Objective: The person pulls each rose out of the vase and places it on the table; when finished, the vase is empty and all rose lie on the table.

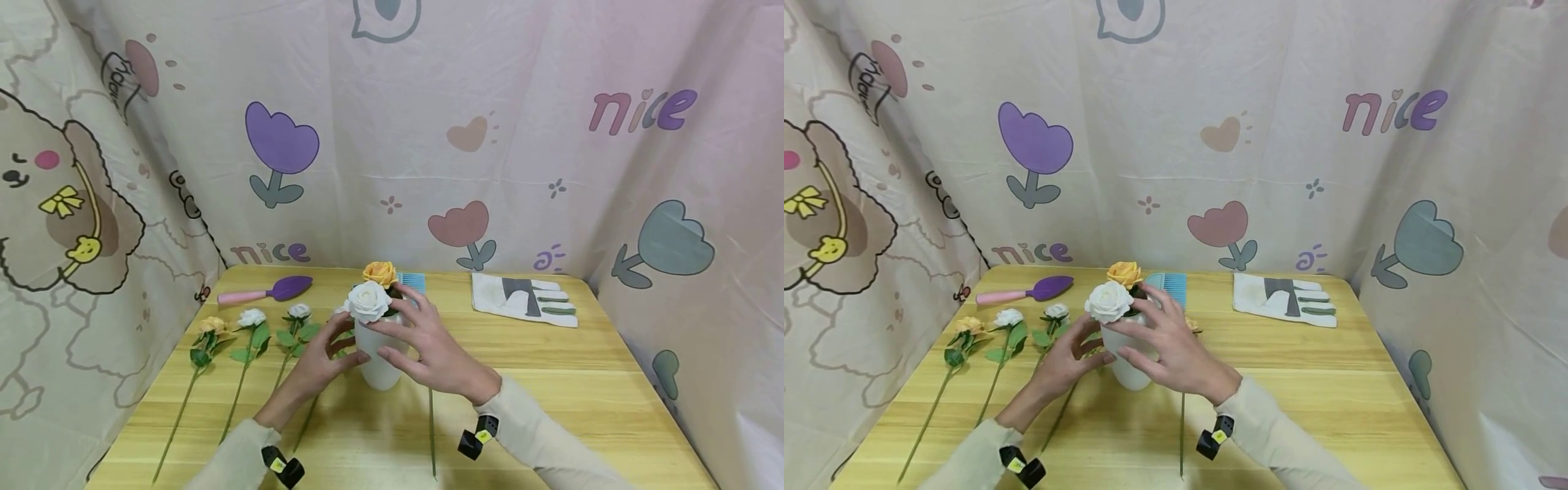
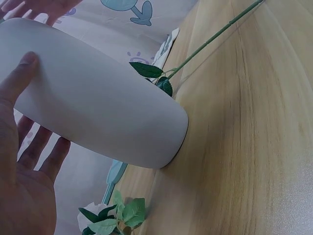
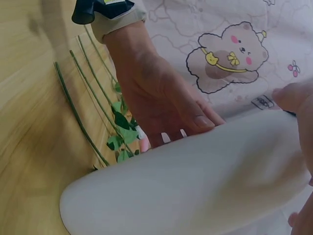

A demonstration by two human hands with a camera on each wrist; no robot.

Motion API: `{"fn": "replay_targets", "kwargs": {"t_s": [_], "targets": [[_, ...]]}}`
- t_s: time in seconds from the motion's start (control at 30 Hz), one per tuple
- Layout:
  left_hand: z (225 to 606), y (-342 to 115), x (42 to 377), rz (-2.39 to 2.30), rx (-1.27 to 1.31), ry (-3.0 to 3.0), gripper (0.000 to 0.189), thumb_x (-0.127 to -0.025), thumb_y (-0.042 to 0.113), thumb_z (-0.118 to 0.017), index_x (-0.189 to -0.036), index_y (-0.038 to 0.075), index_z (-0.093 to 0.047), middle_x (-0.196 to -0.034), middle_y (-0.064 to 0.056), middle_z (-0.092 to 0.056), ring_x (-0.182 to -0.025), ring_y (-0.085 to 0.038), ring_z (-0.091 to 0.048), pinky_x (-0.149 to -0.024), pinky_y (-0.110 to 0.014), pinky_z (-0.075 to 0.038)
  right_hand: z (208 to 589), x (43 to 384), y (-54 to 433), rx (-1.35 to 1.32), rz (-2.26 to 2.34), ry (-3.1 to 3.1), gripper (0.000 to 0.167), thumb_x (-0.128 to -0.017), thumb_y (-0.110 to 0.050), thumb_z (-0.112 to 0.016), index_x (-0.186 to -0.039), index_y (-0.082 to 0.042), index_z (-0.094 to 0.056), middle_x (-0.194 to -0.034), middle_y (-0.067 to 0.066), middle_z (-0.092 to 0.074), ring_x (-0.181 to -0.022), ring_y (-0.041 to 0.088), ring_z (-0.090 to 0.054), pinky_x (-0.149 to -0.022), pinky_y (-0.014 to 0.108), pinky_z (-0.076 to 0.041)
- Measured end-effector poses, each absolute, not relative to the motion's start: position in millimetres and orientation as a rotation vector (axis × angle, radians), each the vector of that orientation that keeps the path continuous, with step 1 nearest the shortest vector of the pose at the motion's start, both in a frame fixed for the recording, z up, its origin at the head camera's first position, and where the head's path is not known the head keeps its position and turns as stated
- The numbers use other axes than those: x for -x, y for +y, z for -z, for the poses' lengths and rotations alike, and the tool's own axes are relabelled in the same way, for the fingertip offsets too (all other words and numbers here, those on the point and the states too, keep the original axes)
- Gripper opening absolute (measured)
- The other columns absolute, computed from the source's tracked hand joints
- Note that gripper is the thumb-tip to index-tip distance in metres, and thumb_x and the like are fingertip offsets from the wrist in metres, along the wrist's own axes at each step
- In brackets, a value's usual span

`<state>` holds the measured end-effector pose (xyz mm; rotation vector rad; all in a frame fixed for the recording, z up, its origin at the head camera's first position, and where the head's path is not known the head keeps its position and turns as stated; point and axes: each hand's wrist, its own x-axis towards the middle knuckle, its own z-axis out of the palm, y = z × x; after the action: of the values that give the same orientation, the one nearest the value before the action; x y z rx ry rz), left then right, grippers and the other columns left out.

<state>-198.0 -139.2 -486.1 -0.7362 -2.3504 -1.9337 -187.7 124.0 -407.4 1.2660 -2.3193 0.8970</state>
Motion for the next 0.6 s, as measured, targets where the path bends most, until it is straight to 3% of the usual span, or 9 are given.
{"fn": "replay_targets", "kwargs": {"t_s": [0.23,0.47,0.6], "targets": [[487,-140,198,1.923,0.761,-2.329,0.077,-0.098,0.007,-0.081,-0.165,0.018,-0.045,-0.164,-0.016,-0.05,-0.147,-0.033,-0.053,-0.116,-0.047,-0.056,406,185,121,-1.202,-1.108,-2.266,0.035,-0.109,-0.024,-0.068,-0.143,-0.015,-0.07,-0.159,0.007,-0.056,-0.166,0.037,-0.022,-0.127,0.074,-0.032],[486,-141,197,1.942,0.764,-2.32,0.081,-0.098,0.01,-0.082,-0.167,0.026,-0.043,-0.166,-0.012,-0.049,-0.143,-0.004,-0.053,-0.113,-0.027,-0.055,394,184,118,-1.073,-1.245,-2.132,0.038,-0.098,-0.006,-0.077,-0.136,-0.008,-0.072,-0.154,0.011,-0.059,-0.156,0.034,-0.037,-0.125,0.063,-0.041],[486,-141,198,1.94,0.763,-2.319,0.081,-0.098,0.01,-0.083,-0.167,0.025,-0.044,-0.166,-0.012,-0.049,-0.145,-0.01,-0.054,-0.113,-0.027,-0.056,387,185,119,-1.046,-1.332,-2.102,0.041,-0.097,0.001,-0.076,-0.137,-0.004,-0.071,-0.155,0.013,-0.058,-0.148,0.028,-0.045,-0.122,0.053,-0.047]]}}
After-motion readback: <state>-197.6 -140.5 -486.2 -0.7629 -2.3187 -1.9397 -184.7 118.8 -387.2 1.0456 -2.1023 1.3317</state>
